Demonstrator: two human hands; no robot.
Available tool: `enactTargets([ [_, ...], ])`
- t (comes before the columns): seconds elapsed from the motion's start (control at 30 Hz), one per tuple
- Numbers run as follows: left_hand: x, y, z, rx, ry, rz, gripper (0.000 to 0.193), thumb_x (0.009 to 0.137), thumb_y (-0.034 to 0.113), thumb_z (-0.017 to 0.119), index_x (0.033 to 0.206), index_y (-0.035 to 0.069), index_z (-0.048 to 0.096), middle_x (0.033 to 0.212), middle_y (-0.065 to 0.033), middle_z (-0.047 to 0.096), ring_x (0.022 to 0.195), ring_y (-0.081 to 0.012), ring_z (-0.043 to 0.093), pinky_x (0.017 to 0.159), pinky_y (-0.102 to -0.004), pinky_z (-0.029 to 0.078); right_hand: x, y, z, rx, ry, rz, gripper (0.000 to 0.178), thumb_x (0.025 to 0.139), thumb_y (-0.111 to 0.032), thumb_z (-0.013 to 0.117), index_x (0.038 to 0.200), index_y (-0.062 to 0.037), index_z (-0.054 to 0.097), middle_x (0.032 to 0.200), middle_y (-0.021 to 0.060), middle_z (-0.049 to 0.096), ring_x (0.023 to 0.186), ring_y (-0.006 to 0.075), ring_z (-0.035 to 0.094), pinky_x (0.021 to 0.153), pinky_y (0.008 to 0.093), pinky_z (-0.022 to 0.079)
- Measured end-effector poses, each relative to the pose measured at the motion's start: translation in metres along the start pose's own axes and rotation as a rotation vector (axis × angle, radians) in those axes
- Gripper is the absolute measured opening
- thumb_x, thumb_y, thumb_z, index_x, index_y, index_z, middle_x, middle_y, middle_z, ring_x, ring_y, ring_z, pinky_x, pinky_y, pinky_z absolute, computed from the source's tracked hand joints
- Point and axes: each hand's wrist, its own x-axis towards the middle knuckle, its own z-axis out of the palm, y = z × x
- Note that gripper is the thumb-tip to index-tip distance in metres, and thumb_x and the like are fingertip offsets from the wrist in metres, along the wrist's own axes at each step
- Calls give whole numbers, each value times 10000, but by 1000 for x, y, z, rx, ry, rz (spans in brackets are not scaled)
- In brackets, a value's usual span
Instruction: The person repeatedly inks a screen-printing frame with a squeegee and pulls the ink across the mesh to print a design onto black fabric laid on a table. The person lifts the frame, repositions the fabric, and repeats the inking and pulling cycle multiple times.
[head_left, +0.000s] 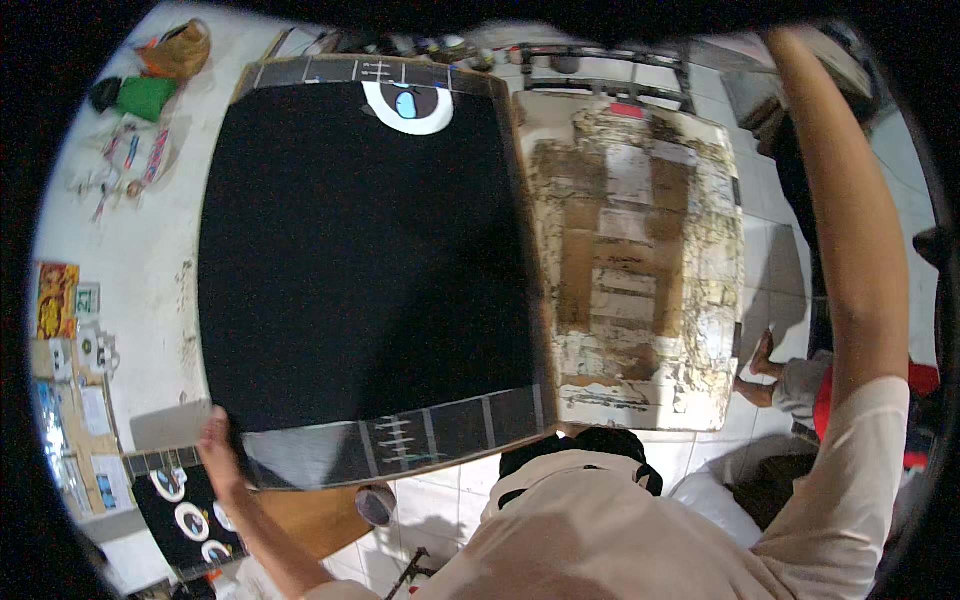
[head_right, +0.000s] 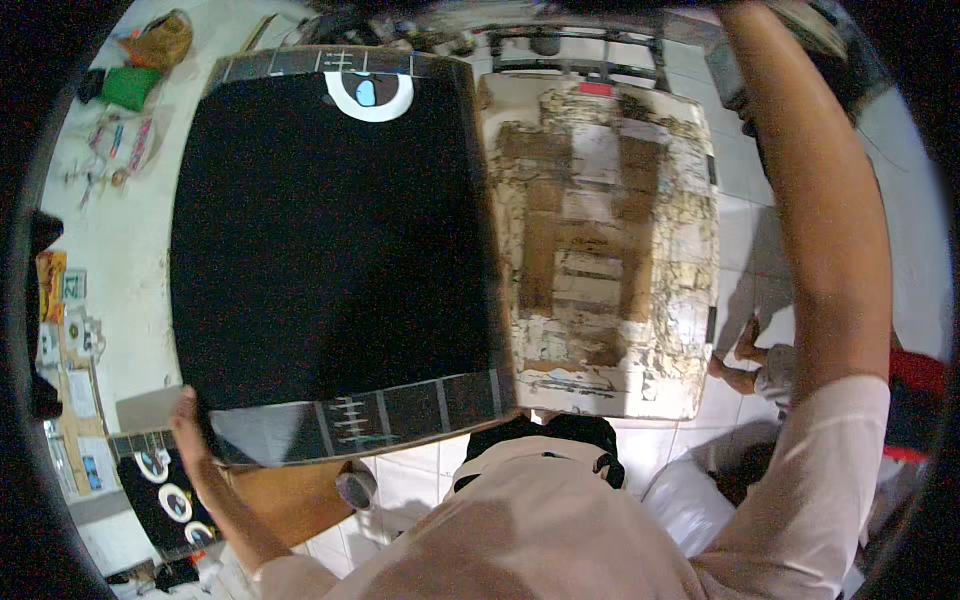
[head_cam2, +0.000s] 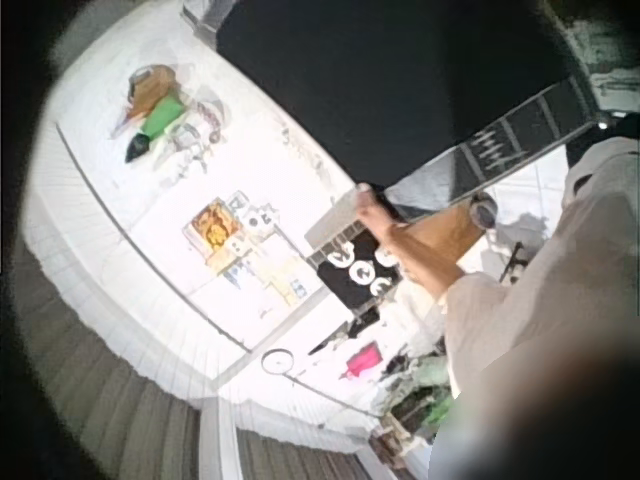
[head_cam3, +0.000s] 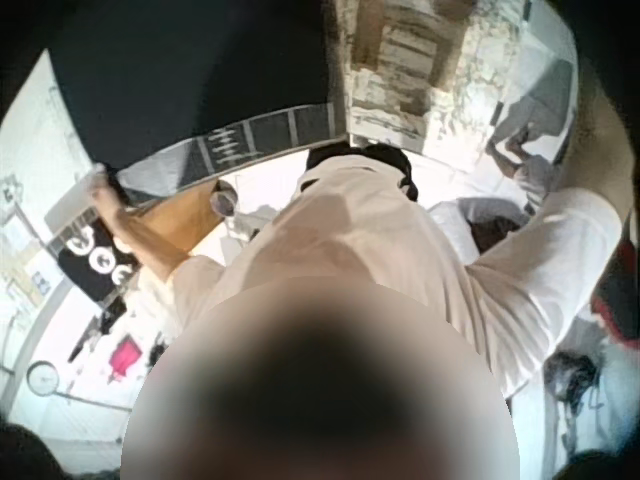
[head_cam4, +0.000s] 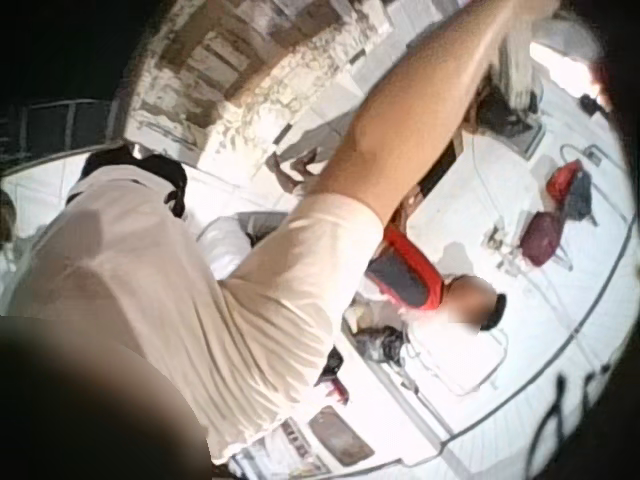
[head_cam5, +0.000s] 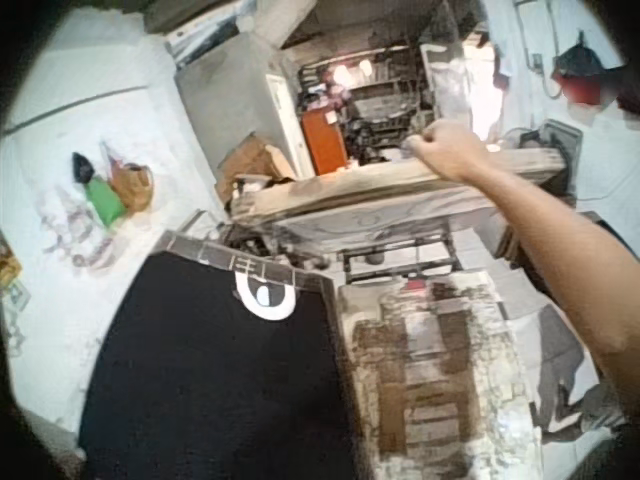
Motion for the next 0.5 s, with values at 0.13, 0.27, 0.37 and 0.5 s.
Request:
enactTargets([
  [0.13,-76,-42,139,-251,-159,-242,263,987,309,731,920,55,723,894,34,614,846,-124,527,794,-331,446,-8,2,1,-20,-1,-3,554,914,-492,522,974,-7,785,1036,287,732,1012,443,708,931,512,541],
  [0.27,-158,-58,277,-554,-443,-371,279,1006,266,719,807,73,688,782,74,559,746,-76,459,697,-270,397,-19,-6,-5,-28,25,14,547,905,-490,516,988,-25,793,1062,273,738,1034,448,707,952,511,542],
  [0.37,-195,-62,343,-496,-585,-487,326,1021,275,706,768,73,666,739,77,507,709,-73,421,651,-261,361,-22,-16,-12,-37,-23,43,560,897,-493,517,1006,-16,790,1085,275,736,1047,451,705,958,512,541],
  [0.5,-208,-60,366,-413,-694,-462,388,984,315,752,739,69,577,692,62,445,677,-88,369,591,-297,339,-19,-26,-16,-31,-48,2,576,895,-491,510,1023,0,783,1095,303,725,1062,450,703,962,516,540],
])
